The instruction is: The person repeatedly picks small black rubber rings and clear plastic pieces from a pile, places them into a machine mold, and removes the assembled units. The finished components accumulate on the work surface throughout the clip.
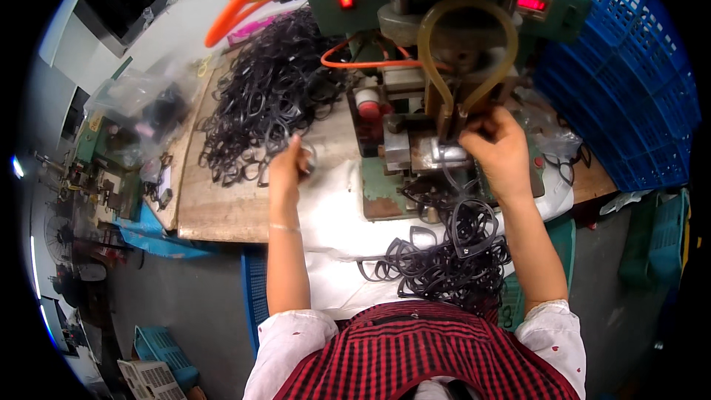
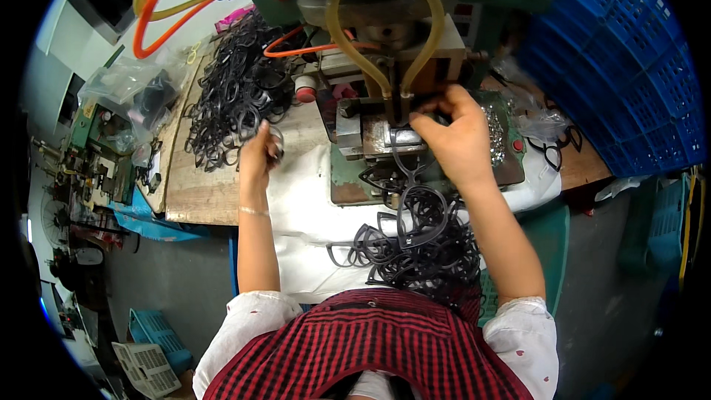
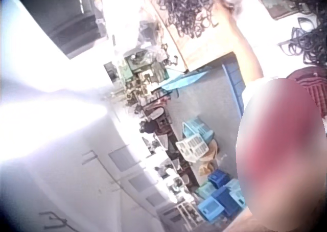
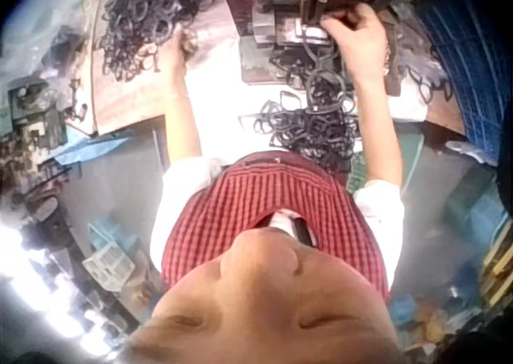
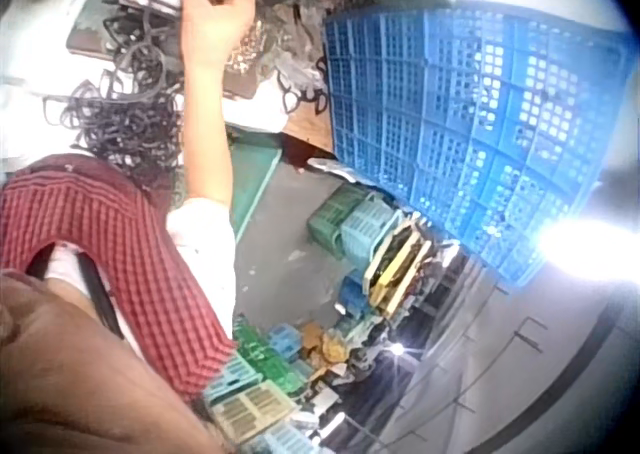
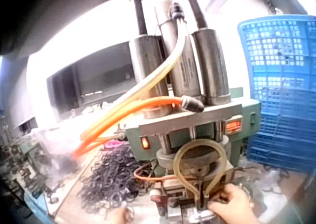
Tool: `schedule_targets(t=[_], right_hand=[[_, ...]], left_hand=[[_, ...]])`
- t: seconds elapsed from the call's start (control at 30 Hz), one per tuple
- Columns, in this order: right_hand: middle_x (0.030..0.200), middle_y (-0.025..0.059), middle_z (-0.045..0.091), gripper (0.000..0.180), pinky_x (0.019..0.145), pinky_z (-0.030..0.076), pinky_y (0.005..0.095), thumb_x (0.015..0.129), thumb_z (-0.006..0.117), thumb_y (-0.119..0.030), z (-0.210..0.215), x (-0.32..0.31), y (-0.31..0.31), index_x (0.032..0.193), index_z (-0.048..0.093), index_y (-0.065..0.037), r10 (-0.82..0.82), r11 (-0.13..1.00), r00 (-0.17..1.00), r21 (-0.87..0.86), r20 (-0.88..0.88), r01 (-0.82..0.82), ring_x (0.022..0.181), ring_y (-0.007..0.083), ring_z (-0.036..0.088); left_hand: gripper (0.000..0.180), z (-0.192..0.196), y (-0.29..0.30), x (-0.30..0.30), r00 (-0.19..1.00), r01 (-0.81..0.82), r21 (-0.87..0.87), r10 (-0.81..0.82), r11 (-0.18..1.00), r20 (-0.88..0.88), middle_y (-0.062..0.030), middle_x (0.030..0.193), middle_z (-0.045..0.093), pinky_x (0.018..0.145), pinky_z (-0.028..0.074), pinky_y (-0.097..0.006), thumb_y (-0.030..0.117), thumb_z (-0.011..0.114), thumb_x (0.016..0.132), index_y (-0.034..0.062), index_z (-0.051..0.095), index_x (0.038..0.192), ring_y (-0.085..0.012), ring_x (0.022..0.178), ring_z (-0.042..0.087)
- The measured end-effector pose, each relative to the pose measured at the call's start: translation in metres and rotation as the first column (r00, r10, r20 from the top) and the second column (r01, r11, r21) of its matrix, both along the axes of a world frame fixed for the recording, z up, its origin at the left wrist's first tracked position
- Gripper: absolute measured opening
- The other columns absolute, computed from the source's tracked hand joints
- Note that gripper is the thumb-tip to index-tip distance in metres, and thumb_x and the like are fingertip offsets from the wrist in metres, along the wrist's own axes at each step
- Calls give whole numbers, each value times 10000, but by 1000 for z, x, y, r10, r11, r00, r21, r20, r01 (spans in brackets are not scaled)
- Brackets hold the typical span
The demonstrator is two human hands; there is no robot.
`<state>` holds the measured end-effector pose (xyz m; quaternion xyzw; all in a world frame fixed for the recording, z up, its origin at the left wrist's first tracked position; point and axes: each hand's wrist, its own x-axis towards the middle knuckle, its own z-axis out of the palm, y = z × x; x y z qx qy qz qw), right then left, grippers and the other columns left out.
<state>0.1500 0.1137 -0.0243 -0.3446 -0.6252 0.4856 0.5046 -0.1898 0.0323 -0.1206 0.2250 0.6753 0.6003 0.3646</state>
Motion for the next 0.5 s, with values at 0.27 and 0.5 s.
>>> schedule_targets(t=[0.27,0.5], right_hand=[[854,51,635,494,756,460,217,766,669,32,6,-10,-17,1228,494,45,16,987,980,-151,-200,-46,809,93,585],[1090,110,639,523,918,438,265,802,647,31,17,-14,-46,1289,459,67,19,989,963,-135,-268,-57,1005,163,607]], left_hand=[[437,50,-42,50,663,352,361,-503,863,555,62,445,343,415,343,-270,399,362,1039,48,608,951,-110,388,396],[452,42,-42,64,835,380,150,-409,913,368,10,539,501,428,373,-202,368,362,1045,-17,598,1030,-59,393,402]])
